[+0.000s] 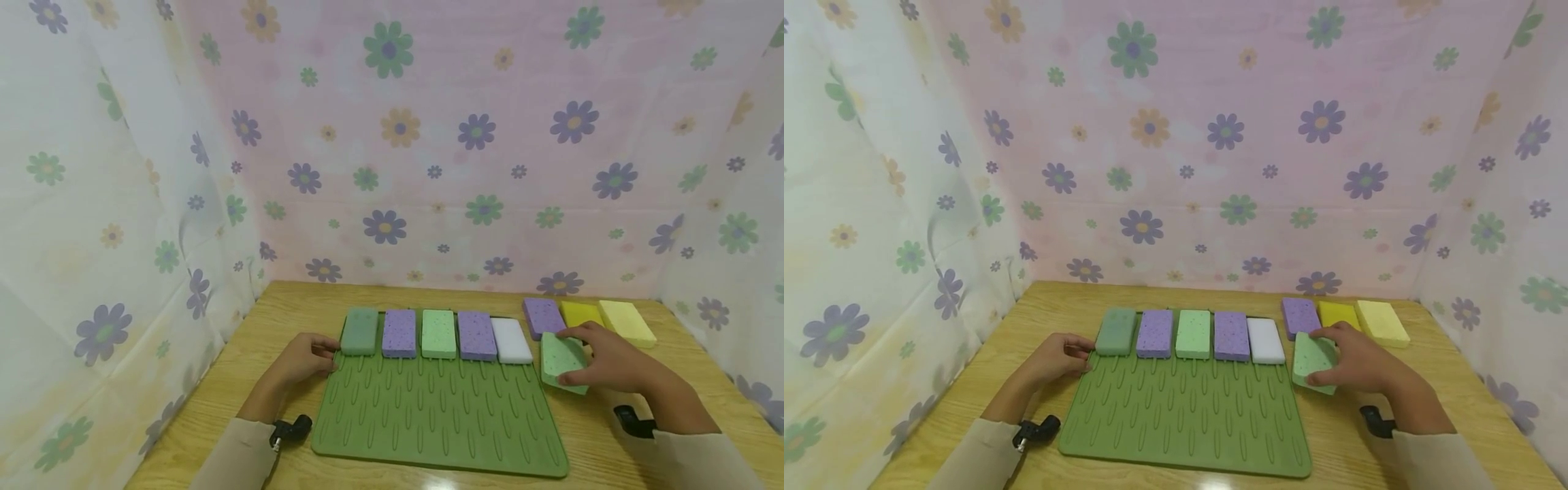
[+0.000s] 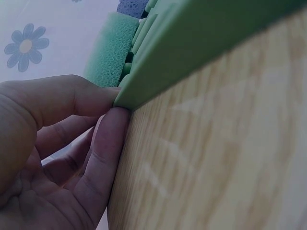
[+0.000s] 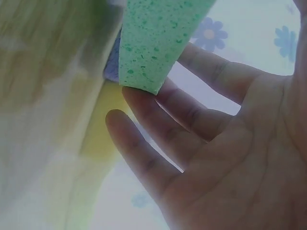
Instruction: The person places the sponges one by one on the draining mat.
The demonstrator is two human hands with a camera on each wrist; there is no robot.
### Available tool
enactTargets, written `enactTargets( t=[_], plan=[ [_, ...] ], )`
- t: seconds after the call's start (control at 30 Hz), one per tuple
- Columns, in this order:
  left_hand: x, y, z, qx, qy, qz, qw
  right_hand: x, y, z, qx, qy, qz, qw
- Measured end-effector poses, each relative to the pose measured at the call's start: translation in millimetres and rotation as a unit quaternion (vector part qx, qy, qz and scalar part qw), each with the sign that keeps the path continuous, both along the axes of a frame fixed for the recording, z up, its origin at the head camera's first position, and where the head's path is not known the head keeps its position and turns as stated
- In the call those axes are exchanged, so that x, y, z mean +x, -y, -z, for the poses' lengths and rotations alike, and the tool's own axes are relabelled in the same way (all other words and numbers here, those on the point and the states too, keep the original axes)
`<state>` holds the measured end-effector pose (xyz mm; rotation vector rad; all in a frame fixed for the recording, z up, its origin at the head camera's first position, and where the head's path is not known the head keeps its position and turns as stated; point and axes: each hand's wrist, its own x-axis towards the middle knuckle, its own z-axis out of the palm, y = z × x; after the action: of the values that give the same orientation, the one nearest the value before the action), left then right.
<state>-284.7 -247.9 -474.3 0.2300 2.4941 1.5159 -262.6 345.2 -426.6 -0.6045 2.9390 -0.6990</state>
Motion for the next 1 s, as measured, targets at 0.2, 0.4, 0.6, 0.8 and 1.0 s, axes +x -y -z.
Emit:
enactTargets(
  t=[0.2, 0.4, 0.6, 0.8, 1.0],
  plan=[
    [-0.7, -2.1, 1.2, -0.004, -0.002, -0.001, 1.0000, 2.9, 7, -7.8, 0.015, -0.035, 0.005, 0.9993],
    [0.6, -2.0, -0.2, -0.009, -0.002, -0.008, 0.9999, 4.2, 24, -16.1, 0.003, -0.061, -0.006, 0.9981],
    [3.0, -1.6, -1.8, -0.006, 0.001, -0.008, 0.9999, 5.5, 45, -19.9, -0.010, -0.056, -0.022, 0.9981],
    [3.5, -1.3, -0.5, -0.004, 0.002, -0.006, 1.0000, 6.0, 68, -17.2, -0.008, -0.047, -0.038, 0.9981],
    [2.3, -2.0, 0.6, -0.002, 0.003, -0.009, 1.0000, 6.6, 95, -15.4, 0.007, -0.053, -0.049, 0.9974]
  ],
)
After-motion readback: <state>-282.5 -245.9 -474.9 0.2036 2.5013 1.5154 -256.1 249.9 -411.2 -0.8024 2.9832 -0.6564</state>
